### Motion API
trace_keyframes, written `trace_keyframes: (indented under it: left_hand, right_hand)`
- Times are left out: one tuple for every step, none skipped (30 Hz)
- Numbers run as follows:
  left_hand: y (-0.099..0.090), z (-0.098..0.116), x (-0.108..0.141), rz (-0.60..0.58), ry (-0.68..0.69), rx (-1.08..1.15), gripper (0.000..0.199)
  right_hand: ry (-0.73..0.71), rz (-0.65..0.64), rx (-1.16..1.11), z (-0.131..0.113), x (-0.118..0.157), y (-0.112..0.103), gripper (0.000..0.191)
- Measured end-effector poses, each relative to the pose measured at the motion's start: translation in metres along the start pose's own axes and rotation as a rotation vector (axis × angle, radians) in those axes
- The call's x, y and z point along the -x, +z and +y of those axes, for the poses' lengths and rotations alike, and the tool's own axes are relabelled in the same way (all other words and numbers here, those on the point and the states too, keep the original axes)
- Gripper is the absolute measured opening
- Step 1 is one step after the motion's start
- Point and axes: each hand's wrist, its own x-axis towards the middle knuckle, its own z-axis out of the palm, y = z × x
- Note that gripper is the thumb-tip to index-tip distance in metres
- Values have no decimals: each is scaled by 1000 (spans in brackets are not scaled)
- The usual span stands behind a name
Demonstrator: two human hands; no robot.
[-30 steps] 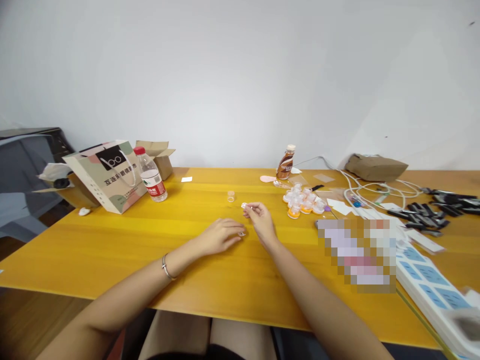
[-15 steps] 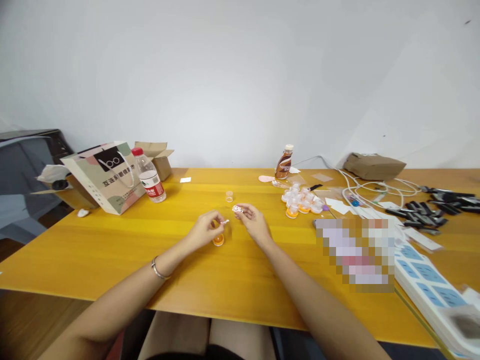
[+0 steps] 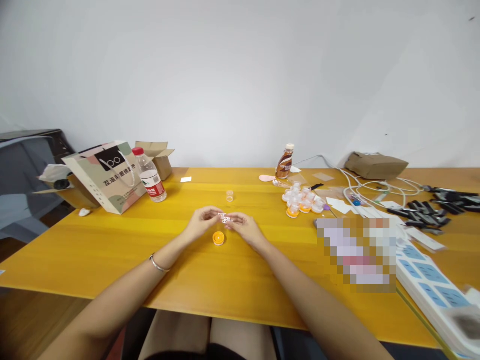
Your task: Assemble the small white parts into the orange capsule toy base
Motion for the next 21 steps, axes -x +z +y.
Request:
trace_keyframes:
  left_hand:
    - [1, 0, 0, -5, -1, -9, 19]
    - [2, -1, 1, -7, -5, -24, 19]
    - [3, -1, 1, -5, -10, -45, 20]
    - [3, -1, 1, -3, -13, -74, 21]
    - [4, -1, 2, -1, -10, -109, 21]
    - [4, 0, 2, 1, -1, -146, 21]
    - [3, 0, 2, 1, 14, -185, 20]
    - [2, 1, 3, -3, 34, -228, 19]
    - [1, 2, 3, -7, 61, -276, 19]
    - [0, 4, 4, -12, 93, -330, 18]
    - [-1, 6, 5, -18, 130, -383, 18]
    - [-2, 8, 5, -27, 170, -428, 18]
    - [-3, 10, 6, -39, 211, -459, 18]
    - [-4, 11, 6, -51, 249, -474, 19]
    - [-4, 13, 6, -62, 280, -473, 19]
    - [-5, 14, 6, -69, 303, -464, 20]
    - [-5, 15, 6, -73, 318, -452, 20]
    - [-6, 15, 6, -77, 324, -444, 20]
    - [-6, 16, 6, -78, 325, -439, 20]
    - [-7, 16, 6, -84, 321, -436, 20]
    - [-8, 16, 5, -99, 315, -435, 20]
  right_hand:
    - [1, -10, -5, 0, 0, 0, 25]
    - [0, -21, -8, -1, 0, 1, 26]
    - [-1, -30, -9, -1, 0, 1, 26]
    - [-2, -36, -7, -2, 1, 1, 27]
    - [-1, -37, -5, -2, 1, 1, 27]
    - [2, -37, 0, -2, 1, 1, 27]
    - [7, -36, 5, -2, 1, 1, 27]
    - [13, -35, 10, -2, 1, 1, 28]
    - [20, -35, 14, -1, 1, 1, 28]
    - [25, -33, 17, -1, 1, 1, 28]
    - [26, -25, 16, -1, 1, 1, 28]
    - [22, -13, 14, -1, 0, 0, 28]
    - [15, -1, 12, -1, 0, 0, 28]
    - [6, 9, 12, -1, 0, -1, 28]
    - [-3, 15, 12, -2, 0, -1, 28]
    - [-10, 14, 13, -3, 0, -1, 28]
    - [-14, 6, 12, -3, 0, -2, 27]
    - [-15, -7, 9, -4, 1, -2, 27]
    - [-16, -20, 3, -5, 1, -2, 26]
    - [-17, -33, -4, -5, 2, -2, 25]
    - [-17, -43, -9, -6, 2, -2, 25]
